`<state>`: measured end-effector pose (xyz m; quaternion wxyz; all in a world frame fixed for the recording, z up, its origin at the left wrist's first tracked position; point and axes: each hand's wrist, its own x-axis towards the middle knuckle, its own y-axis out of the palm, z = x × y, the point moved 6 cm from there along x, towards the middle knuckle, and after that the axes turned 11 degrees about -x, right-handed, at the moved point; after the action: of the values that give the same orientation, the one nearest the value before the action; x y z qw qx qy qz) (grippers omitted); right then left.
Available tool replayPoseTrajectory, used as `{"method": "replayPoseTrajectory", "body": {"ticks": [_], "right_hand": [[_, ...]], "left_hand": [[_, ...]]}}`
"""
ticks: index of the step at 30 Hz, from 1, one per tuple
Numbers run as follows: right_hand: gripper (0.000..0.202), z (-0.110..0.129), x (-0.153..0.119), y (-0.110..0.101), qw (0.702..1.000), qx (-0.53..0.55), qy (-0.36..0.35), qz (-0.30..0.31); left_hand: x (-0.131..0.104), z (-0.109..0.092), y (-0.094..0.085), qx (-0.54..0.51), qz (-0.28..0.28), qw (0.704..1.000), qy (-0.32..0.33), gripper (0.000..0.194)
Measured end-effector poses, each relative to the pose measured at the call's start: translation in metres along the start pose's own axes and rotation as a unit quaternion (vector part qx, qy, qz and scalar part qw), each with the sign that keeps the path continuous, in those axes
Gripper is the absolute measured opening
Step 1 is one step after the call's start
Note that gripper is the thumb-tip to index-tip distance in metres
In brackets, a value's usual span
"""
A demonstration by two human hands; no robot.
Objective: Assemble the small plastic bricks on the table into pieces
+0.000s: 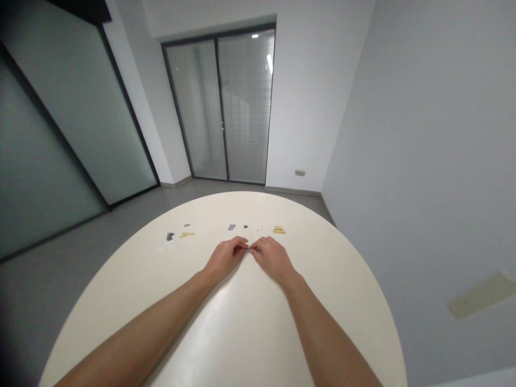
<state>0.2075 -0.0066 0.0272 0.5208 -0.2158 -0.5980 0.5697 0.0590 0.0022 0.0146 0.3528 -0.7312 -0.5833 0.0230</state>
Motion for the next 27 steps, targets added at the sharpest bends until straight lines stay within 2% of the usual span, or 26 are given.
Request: {"method": "replayPoseTrajectory", "body": {"ticks": [8, 15, 21, 27], "right_hand": [[0.017, 0.0, -0.001, -0.002, 1.0, -0.004, -0.004, -0.01], [0.019, 0.001, -0.001, -0.003, 1.0, -0.009, 0.0, -0.015], [0.018, 0.001, 0.0, -0.007, 0.999, 0.006, 0.019, -0.025], [0.018, -0.001, 0.0, -0.007, 0.999, 0.029, 0.017, -0.04]], "left_hand": [[-0.002, -0.003, -0.002, -0.044, -0.006, 0.999, -0.008, 0.023], [-0.002, -0.004, -0.001, -0.056, -0.001, 0.998, -0.013, 0.026], [-0.003, -0.003, -0.008, 0.004, -0.032, 0.999, -0.04, 0.019], [-0.005, -0.007, -0.013, 0.047, -0.06, 0.997, -0.032, 0.017]]}}
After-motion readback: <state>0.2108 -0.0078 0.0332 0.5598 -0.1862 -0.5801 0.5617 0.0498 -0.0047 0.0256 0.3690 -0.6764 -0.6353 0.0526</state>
